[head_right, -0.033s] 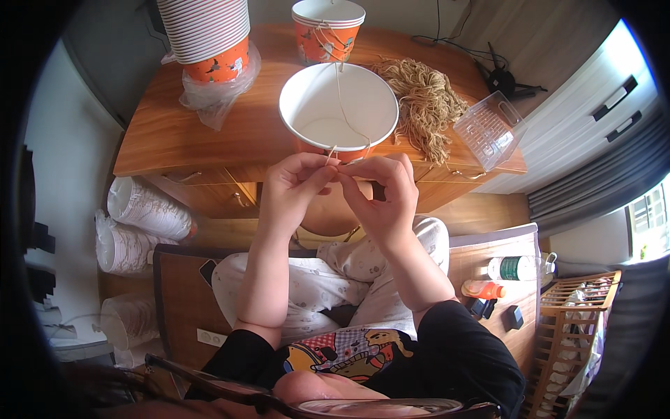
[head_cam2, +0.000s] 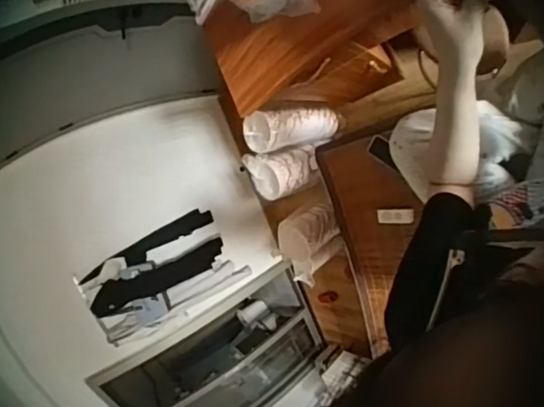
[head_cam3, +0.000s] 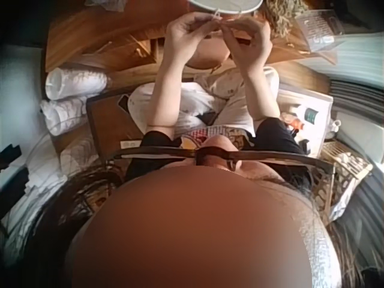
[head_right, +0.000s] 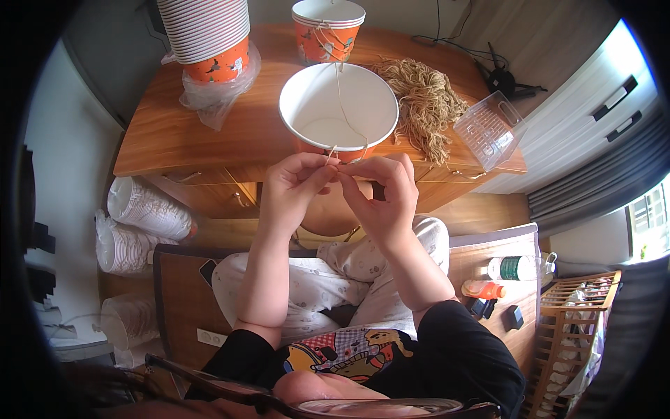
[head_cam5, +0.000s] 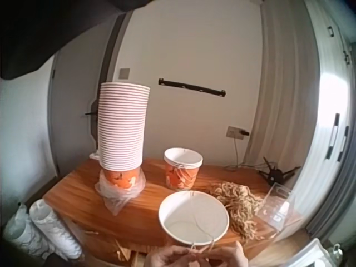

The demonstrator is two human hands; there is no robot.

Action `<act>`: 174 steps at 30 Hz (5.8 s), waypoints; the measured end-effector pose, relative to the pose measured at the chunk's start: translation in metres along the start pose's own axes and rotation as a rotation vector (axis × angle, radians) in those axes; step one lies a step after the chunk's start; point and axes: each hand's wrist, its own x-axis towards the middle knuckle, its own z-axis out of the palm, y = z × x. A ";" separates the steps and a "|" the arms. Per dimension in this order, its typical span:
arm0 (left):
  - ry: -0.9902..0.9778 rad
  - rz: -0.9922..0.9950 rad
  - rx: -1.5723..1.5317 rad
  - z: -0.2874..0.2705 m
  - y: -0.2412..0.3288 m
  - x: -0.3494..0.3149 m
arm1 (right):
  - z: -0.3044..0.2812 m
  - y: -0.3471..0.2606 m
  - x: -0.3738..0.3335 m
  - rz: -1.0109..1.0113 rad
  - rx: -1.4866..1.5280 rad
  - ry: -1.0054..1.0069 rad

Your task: Tie a thin fiber string around the upper rim of a paper bowl to secure or decorate it.

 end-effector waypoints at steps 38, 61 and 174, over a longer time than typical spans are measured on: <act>0.324 0.832 0.846 0.000 0.006 0.000 | 0.000 -0.008 0.033 -0.447 -0.331 -0.037; 0.284 0.411 0.423 0.001 0.001 -0.004 | 0.002 -0.005 0.027 -0.517 -0.348 -0.026; 0.109 0.088 -0.125 0.017 -0.031 0.003 | 0.010 0.017 0.001 0.598 0.794 0.128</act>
